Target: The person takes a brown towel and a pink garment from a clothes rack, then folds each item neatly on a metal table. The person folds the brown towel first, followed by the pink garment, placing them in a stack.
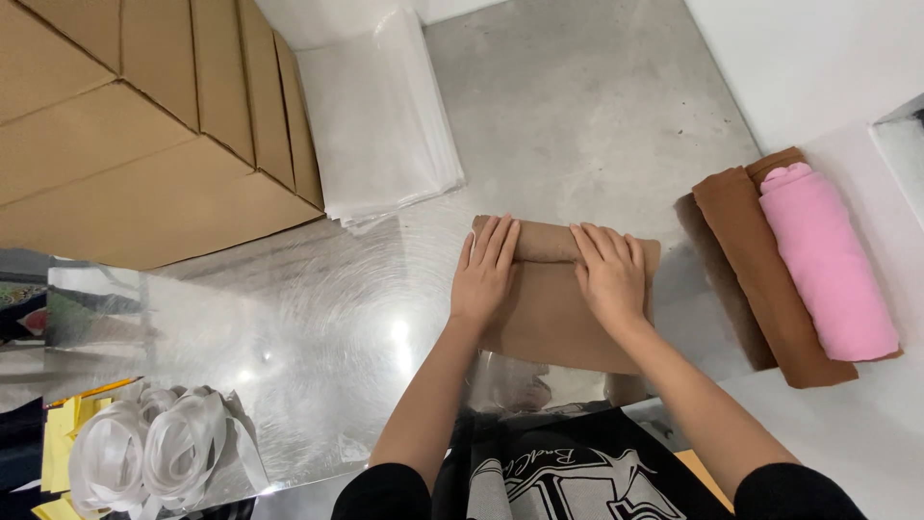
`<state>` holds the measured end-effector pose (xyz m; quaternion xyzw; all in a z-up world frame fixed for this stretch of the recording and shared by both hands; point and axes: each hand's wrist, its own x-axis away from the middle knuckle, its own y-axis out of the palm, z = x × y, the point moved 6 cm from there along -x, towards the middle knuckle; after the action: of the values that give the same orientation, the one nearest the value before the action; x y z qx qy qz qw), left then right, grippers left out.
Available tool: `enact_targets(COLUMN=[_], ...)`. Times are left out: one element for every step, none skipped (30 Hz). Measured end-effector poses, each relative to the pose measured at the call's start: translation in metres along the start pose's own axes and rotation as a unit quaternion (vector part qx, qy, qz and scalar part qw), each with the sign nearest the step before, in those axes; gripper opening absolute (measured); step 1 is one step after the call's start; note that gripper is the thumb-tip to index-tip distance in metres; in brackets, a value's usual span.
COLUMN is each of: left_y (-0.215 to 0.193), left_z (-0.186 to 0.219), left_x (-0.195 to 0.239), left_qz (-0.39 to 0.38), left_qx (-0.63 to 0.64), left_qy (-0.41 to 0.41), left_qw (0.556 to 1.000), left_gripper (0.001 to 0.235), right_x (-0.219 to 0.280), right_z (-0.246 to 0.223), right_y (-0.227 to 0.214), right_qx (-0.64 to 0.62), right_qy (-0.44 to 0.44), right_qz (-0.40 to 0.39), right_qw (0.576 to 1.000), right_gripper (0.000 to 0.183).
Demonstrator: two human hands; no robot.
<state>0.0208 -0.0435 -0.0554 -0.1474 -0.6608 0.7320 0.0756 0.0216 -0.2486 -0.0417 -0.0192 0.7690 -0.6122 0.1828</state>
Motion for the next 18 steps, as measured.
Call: enact_targets(left_y=[-0.001,-0.004,-0.006,-0.003,-0.003,-0.002,0.000,0.001,0.001,-0.001,-0.002,-0.003,-0.002,0.001,0.004,0.005,0.005,0.006], left_z=[0.003,0.006,0.009,0.009,0.010,0.011,0.013,0.013,0.012,0.011,0.011,0.013,0.011,0.012,0.012,0.012,0.012,0.013], left_x=[0.007,0.013,0.020,0.027,0.035,0.043,0.047,0.052,0.057,0.059,0.062,0.067,0.068,0.068,0.067,0.068,0.069,0.069], left_qz=[-0.001,0.009,0.018,0.019,0.040,0.060,0.060,0.065,0.071,0.073,0.066,0.059,0.059,0.046,0.033,0.033,0.033,0.033], left_qx=[0.001,0.021,0.041,0.041,0.031,0.023,0.023,0.032,0.041,0.038,0.039,0.040,0.039,0.042,0.046,0.046,0.045,0.045], left_qy=[0.001,-0.003,-0.008,-0.006,-0.005,-0.005,-0.004,-0.001,0.002,0.001,0.008,0.015,0.014,0.011,0.008,0.010,0.011,0.012], left_qw=[1.000,1.000,0.999,0.999,0.999,0.998,0.998,0.997,0.997,0.997,0.997,0.997,0.997,0.998,0.998,0.998,0.998,0.998], left_gripper=[0.078,0.077,0.077,0.077,0.074,0.071,0.071,0.071,0.070,0.070,0.071,0.073,0.073,0.074,0.075,0.075,0.075,0.076], right_x=[0.005,0.009,0.013,0.020,0.027,0.035,0.039,0.041,0.043,0.035,0.026,0.021,0.005,-0.009,-0.022,-0.028,-0.033,-0.037], right_z=[-0.004,-0.009,-0.013,-0.014,-0.017,-0.020,-0.019,-0.018,-0.018,-0.012,-0.001,0.010,0.007,0.008,0.007,0.001,-0.009,-0.019], right_y=[-0.005,-0.011,-0.017,-0.016,-0.017,-0.018,-0.020,-0.021,-0.022,-0.020,-0.013,-0.006,-0.011,-0.010,-0.009,-0.015,-0.016,-0.017], right_qx=[0.000,-0.008,-0.016,-0.016,-0.032,-0.048,-0.047,-0.053,-0.059,-0.061,-0.063,-0.065,-0.066,-0.105,-0.143,-0.143,-0.131,-0.117], right_qy=[0.002,-0.007,-0.016,-0.015,-0.031,-0.047,-0.047,-0.039,-0.030,-0.032,0.004,0.040,0.040,0.047,0.055,0.056,0.032,0.008], right_qz=[-0.001,0.005,0.011,0.012,0.028,0.043,0.043,0.044,0.044,0.046,0.008,-0.031,-0.030,-0.094,-0.158,-0.157,-0.205,-0.253], right_qw=[1.000,1.000,1.000,1.000,0.999,0.997,0.997,0.997,0.997,0.997,0.998,0.997,0.997,0.989,0.975,0.976,0.969,0.960], right_gripper=[0.062,0.066,0.069,0.069,0.067,0.065,0.065,0.056,0.048,0.048,0.043,0.040,0.040,0.049,0.059,0.059,0.069,0.079])
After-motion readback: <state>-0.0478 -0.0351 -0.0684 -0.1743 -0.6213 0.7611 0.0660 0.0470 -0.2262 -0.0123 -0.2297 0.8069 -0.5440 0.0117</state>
